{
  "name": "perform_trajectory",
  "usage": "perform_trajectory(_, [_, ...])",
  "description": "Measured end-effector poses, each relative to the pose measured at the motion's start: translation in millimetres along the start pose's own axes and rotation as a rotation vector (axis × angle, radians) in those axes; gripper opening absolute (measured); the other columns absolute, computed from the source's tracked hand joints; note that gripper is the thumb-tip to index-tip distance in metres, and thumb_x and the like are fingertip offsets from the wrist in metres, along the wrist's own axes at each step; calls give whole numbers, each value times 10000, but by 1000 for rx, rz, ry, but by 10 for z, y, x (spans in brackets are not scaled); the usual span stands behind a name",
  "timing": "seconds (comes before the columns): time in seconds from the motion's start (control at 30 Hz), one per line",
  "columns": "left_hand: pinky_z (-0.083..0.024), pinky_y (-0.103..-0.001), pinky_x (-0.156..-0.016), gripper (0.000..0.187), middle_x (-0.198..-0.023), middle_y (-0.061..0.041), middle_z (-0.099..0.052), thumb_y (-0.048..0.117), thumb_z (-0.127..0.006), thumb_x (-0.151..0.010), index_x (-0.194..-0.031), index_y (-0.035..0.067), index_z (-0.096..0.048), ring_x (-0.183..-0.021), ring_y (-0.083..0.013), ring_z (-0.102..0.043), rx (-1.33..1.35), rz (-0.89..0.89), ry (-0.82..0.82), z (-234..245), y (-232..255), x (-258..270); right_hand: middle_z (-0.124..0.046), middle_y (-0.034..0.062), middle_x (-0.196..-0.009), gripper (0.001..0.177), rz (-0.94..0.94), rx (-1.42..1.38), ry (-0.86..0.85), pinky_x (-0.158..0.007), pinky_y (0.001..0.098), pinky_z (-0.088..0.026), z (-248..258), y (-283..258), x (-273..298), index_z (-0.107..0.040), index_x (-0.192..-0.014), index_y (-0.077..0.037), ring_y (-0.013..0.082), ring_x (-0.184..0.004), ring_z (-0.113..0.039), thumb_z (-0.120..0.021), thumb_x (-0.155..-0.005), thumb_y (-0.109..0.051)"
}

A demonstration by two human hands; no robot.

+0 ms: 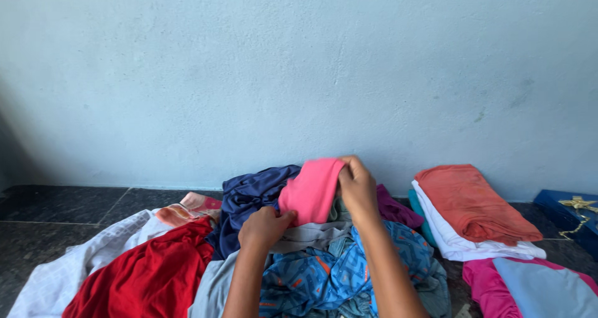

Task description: The person folds several garments by hand on the floor. They pick up a coral shirt, smooth and fold it, then place it on a stack. Next, they fold a pink t-shirt and a light green garment, stacking each on top of the previous items.

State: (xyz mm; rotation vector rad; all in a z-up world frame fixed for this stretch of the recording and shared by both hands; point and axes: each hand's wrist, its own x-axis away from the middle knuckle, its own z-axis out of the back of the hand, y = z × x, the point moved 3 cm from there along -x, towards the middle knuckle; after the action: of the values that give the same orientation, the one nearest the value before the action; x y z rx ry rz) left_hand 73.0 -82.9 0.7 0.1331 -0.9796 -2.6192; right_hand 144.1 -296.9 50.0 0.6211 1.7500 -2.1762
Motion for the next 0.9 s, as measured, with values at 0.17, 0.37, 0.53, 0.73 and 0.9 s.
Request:
perform_trajectory(0.17, [-498,-345,-619,293,-733,-87,-689,313,-771,-831,-903,31,-745,-677,-162,-619,617,-316,102,36,363,150,-694,51,-1011,146,21,-612,19,-783,307,-541,311,-432,-8,-638,-1111,-59,132,-895,-636,-569,-1068,-180])
perform_trajectory(0.37, [-352,-247,-542,213,-698,57,-514,159,-670,-970,-816,45,-577,-647,-44,-406,1011,-551,261,377,737,493,-646,146,-1363,157,223,-680,87,-970,337,-511,764,-914,73,-627,-1197,-58,172,-1150,-617,-547,-1063,-83])
perform_trajectory(0.53, [-359,-237,-544,212,-714,24,-516,177,-649,-994,-841,53,-574,-656,-44,-410,931,-545,474,766,713,777,-543,159,-1518,205,305,-563,46,-1138,379,-480,812,-1046,110,-623,-1191,-64,242,-1382,-546,-537,-1015,-3])
perform_trajectory(0.73, [-359,-229,-616,131,-826,36,-514,194,-560,-1089,-1061,69,-533,-708,-51,-410,1343,-622,267,1013,621,808,-726,265,-1281,233,38,-166,-175,-620,276,-453,835,-1151,280,-700,-1231,-41,103,-877,-667,-638,-1007,-60])
perform_trajectory(0.9, [-482,-238,-642,124,-811,46,-606,161,-554,-1005,-1065,74,-618,-726,-36,-547,1089,-612,53,931,881,999,-720,26,-1310,502,284,-46,-351,-569,184,-448,863,-1391,462,-602,-1372,-73,18,-617,-493,-755,-899,-130])
